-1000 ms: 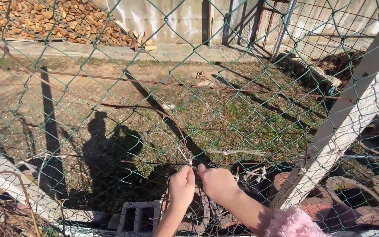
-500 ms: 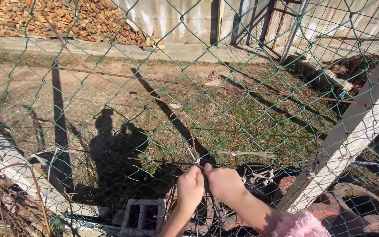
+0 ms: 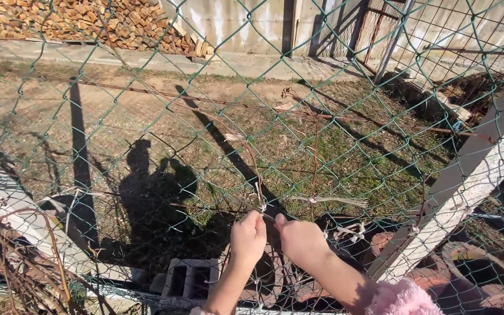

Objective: Securing plant vines to a wire mesh fence using strips of material and a knife to cut them.

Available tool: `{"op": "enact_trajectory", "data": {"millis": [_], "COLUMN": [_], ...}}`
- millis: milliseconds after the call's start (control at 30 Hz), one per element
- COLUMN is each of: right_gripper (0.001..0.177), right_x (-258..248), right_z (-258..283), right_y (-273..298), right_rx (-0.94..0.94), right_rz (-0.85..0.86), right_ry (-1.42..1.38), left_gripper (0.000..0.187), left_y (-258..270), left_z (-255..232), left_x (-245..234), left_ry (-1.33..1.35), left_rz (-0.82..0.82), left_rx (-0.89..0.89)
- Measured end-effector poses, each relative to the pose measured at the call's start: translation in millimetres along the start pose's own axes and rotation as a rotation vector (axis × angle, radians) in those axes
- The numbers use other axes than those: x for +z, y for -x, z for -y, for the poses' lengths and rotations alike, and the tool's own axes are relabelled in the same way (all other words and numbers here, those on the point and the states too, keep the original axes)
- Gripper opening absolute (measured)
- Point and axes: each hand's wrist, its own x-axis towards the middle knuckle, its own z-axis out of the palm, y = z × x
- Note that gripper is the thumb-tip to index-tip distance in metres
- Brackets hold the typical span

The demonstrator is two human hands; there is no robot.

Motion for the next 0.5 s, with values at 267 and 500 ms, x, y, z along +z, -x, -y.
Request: {"op": "enact_trajectory", "data": {"millis": [267, 500], "right_gripper": [0.029, 0.062], "right_x": [-3.6, -11.5], "right_z": [-1.6, 6.9], "right_y": [5.2, 3.6], "right_rx": [0.007, -0.035], "right_rz": [-0.074, -0.002], "right_ry": [-0.070, -0.026], "left_gripper": [0.020, 0.017], "left_y": [-3.7, -1.9], "left_z": [-2.6, 6.8], "left_x": [-6.0, -9.2], "left_ry": [-0.028, -0.084], "left_rz": [0.051, 0.001], "left_rx": [0.015, 0.134]}}
